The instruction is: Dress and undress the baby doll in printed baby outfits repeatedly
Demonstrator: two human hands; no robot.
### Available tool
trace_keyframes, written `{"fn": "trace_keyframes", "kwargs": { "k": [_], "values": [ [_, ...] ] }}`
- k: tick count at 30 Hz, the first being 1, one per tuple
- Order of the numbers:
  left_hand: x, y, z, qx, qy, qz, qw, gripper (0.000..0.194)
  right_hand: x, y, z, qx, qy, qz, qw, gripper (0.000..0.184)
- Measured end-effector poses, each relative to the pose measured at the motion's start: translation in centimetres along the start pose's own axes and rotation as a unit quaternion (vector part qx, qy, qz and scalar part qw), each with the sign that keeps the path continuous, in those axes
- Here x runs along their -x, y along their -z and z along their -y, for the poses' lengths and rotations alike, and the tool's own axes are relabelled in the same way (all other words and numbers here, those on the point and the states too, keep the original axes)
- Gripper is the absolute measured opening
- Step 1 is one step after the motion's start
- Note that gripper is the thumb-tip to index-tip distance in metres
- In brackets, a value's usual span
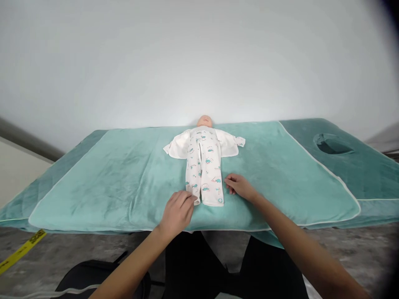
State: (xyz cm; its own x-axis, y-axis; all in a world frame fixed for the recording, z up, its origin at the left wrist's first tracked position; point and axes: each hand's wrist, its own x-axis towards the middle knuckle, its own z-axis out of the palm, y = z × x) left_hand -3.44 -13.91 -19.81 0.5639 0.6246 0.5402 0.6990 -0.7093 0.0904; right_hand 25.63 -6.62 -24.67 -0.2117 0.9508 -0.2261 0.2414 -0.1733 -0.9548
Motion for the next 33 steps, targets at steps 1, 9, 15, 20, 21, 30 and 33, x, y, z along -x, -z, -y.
{"fn": "trace_keyframes", "kwargs": {
  "k": [1,9,15,20,21,30,33],
  "values": [
    [-0.1,0.2,-0.4,0.008,0.006,0.004,1.0,0.018,0.0,0.0,-0.1,-0.011,0.002,0.0,1.0,0.023],
    [-1.9,-2.0,5.3,0.042,0.189,-0.032,0.981,0.021,-1.4,0.3,0.1,0.082,0.082,-0.106,0.988,0.02],
    [-7.9,-7.8,13.0,-0.089,0.265,0.102,0.955,0.024,-7.0,0.3,2.1,0.325,0.273,-0.191,0.885,0.03],
    [-12.7,-10.1,13.9,-0.064,0.225,0.121,0.965,0.018,-11.9,0.3,2.2,0.425,0.249,-0.204,0.846,0.031],
    [-13.2,-10.4,13.9,-0.057,0.219,0.117,0.967,0.019,-12.6,0.4,1.9,0.43,0.247,-0.208,0.843,0.031],
    [-12.9,-13.6,16.1,0.089,0.076,-0.017,0.993,0.023,-14.5,1.5,-0.2,0.434,0.215,-0.193,0.854,0.029],
    [-12.5,-14.5,16.7,0.116,0.075,-0.011,0.99,0.027,-14.7,1.5,-0.3,0.442,0.179,-0.214,0.853,0.023]
  ]
}}
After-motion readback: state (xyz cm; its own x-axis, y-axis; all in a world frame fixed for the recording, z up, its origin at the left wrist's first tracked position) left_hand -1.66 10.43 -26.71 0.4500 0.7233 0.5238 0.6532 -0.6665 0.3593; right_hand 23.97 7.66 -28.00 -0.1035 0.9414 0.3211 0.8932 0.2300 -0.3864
